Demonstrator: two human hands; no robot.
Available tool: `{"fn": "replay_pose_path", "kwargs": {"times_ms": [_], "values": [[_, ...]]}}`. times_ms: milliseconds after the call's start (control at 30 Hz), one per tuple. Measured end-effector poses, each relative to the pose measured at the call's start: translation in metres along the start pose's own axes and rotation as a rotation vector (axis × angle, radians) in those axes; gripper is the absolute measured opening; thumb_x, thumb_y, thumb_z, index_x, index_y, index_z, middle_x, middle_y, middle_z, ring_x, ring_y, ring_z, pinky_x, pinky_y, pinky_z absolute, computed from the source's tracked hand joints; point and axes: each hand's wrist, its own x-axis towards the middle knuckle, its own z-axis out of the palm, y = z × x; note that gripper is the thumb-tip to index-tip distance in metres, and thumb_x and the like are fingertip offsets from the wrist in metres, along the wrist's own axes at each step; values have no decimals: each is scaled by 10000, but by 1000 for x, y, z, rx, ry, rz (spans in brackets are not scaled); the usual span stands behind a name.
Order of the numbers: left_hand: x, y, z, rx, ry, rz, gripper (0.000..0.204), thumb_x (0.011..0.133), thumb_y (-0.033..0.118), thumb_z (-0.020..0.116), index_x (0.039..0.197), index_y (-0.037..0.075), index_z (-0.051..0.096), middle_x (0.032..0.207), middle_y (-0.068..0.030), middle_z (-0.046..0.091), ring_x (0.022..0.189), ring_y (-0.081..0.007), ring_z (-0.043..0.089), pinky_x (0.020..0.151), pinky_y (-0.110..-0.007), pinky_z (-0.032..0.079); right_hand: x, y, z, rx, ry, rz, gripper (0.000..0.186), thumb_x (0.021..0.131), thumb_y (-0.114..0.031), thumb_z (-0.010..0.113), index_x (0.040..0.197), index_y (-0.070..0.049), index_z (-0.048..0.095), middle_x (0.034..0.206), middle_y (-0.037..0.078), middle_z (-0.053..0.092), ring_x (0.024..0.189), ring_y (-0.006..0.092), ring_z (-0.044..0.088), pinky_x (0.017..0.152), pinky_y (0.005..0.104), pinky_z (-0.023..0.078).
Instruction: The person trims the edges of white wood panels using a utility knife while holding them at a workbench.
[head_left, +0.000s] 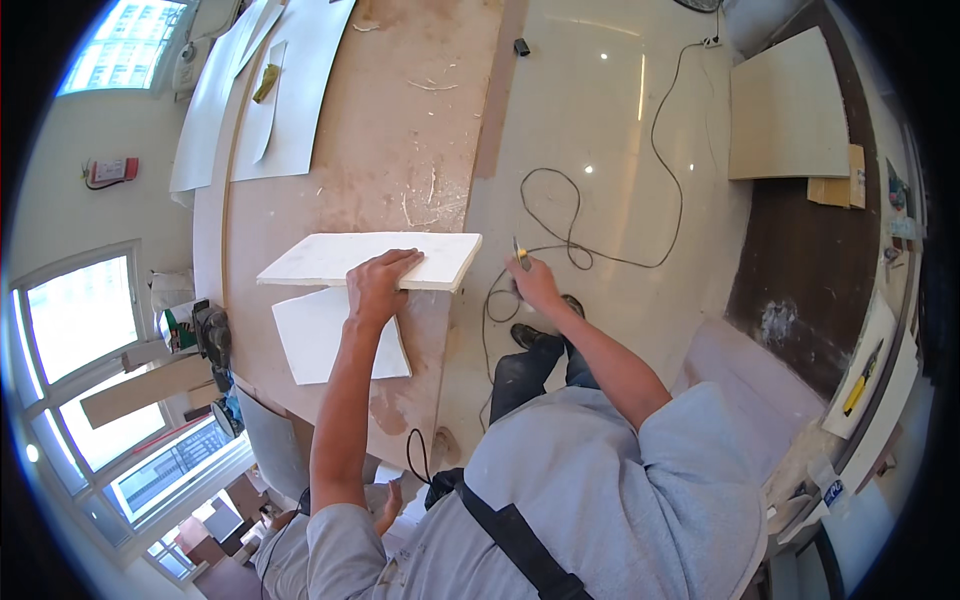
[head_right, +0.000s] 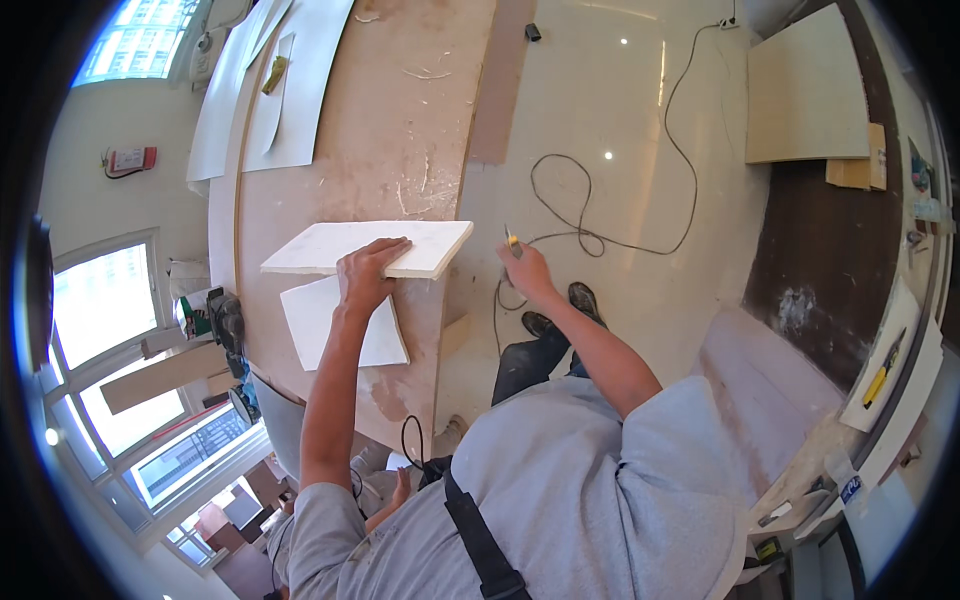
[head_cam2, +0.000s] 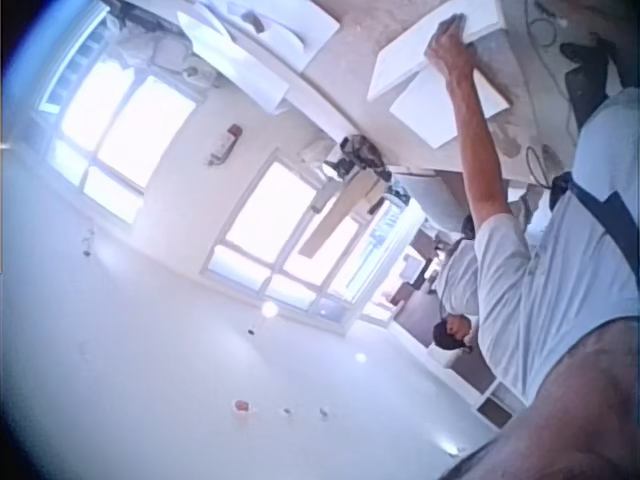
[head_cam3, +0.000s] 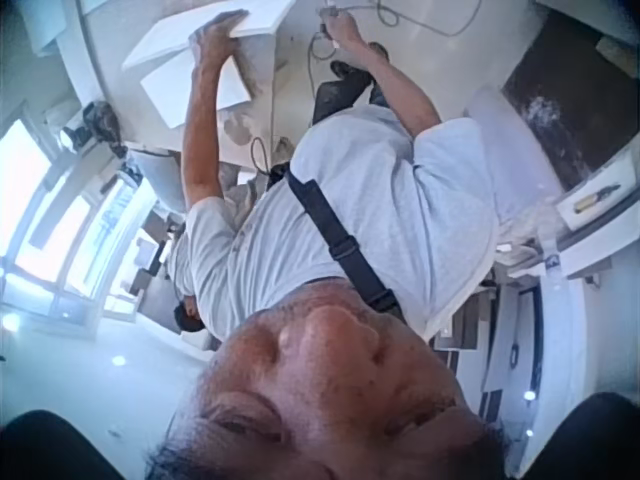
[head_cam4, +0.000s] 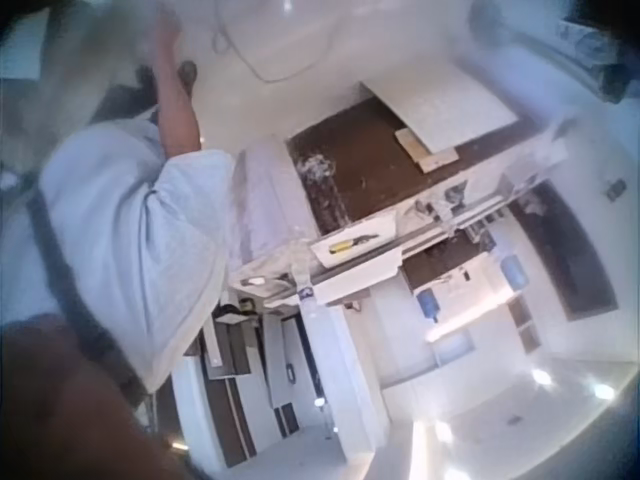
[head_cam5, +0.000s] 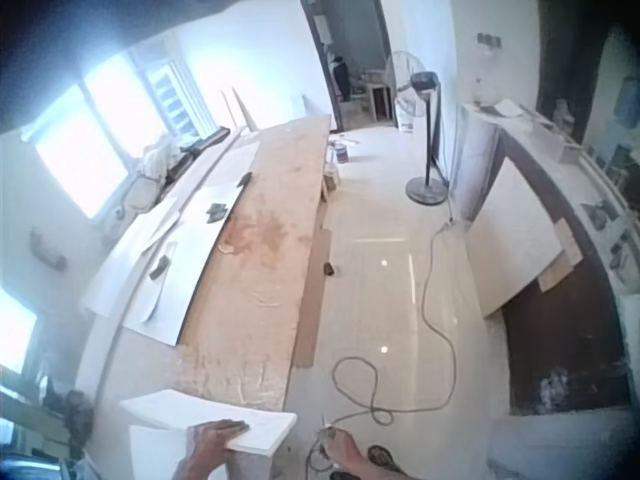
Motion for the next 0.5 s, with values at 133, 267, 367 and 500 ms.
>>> {"fn": "replay_pose_path", "kwargs": {"times_ms": [133, 267, 367, 500], "values": [[-8, 1, 2, 3, -7, 14, 620, 672, -18, 789, 1232, 247, 776, 1268, 36, 748, 1118, -208, 726, 922, -363, 599, -25, -66, 41, 942, -288, 323, 434, 970, -421, 760, 1170, -59, 630, 1020, 105, 727, 821, 218, 747, 646, 326, 582], [-22, 0, 9, -13, 3, -58, 648, 688, -57, 742, 1261, 245, 769, 1306, 21, 740, 1220, -215, 688, 1060, -410, 536, -34, -89, 67, 1107, -384, 268, 424, 936, -187, 790, 1281, -28, 603, 1153, 123, 720, 1066, 270, 730, 842, 421, 627], [-35, -2, 19, 8, 12, -64, 704, 692, -62, 732, 1313, 271, 739, 1377, 24, 703, 1325, -222, 621, 1186, -492, 417, -29, -84, 69, 1143, -435, 284, 461, 941, -108, 745, 1355, -6, 568, 1242, 143, 697, 1148, 298, 707, 992, 465, 594], [-63, 6, 34, -19, 56, -143, 726, 747, -71, 687, 1374, 294, 694, 1469, 37, 645, 1455, -276, 503, 1264, -635, 236, -28, -72, 62, 1056, -541, 230, 486, 939, -55, 704, 1391, 9, 538, 1295, 165, 671, 1172, 300, 696, 1038, 450, 583]]}}
